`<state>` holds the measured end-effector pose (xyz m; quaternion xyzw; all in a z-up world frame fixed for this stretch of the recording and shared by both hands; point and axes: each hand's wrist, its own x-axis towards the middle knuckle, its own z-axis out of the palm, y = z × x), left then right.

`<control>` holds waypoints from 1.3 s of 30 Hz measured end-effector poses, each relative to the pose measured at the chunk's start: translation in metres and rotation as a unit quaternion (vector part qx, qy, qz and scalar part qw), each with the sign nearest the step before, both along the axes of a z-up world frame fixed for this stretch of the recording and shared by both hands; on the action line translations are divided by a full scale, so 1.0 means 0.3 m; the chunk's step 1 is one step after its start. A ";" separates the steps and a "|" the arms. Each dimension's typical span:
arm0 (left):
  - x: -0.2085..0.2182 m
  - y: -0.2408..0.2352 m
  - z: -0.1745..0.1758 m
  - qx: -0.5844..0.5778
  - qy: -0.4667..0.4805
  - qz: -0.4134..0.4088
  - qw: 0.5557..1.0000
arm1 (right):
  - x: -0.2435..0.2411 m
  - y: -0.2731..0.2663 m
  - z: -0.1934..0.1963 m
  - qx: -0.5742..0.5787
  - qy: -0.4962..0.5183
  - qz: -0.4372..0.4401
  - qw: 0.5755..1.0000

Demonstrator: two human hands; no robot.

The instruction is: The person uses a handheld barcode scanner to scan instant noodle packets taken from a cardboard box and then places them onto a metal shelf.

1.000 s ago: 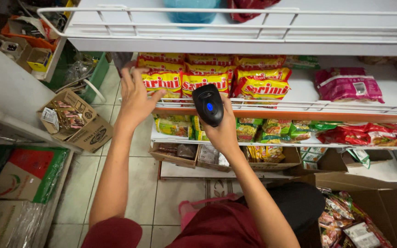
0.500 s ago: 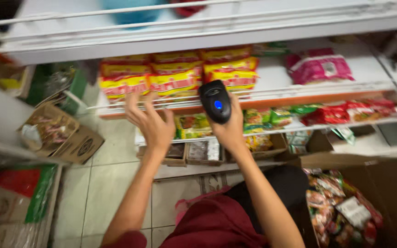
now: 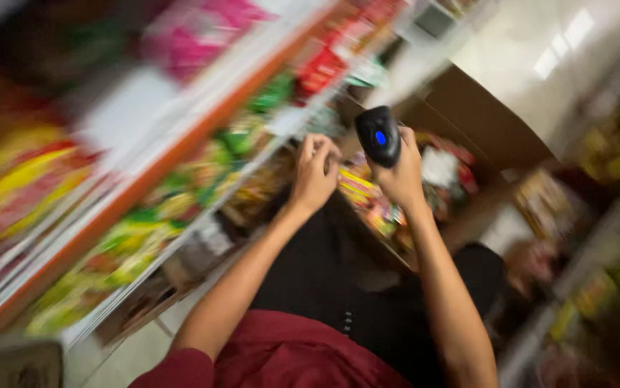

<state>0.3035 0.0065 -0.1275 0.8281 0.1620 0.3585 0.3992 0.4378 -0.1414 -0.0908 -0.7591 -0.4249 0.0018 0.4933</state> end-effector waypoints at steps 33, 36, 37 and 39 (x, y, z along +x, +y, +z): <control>1.445 -0.711 -1.180 0.196 0.332 -0.259 0.885 | 0.731 -0.619 -0.446 -0.217 0.365 -0.355 0.833; 1.442 -0.713 -1.184 0.242 0.283 -0.246 0.895 | 0.737 -0.632 -0.442 -0.185 0.386 -0.350 0.833; 1.426 -0.704 -1.174 0.232 0.273 -0.236 0.903 | 0.733 -0.639 -0.442 -0.170 0.400 -0.345 0.832; 1.400 -0.675 -1.137 0.214 0.250 -0.215 0.920 | 0.734 -0.649 -0.452 -0.155 0.406 -0.353 0.829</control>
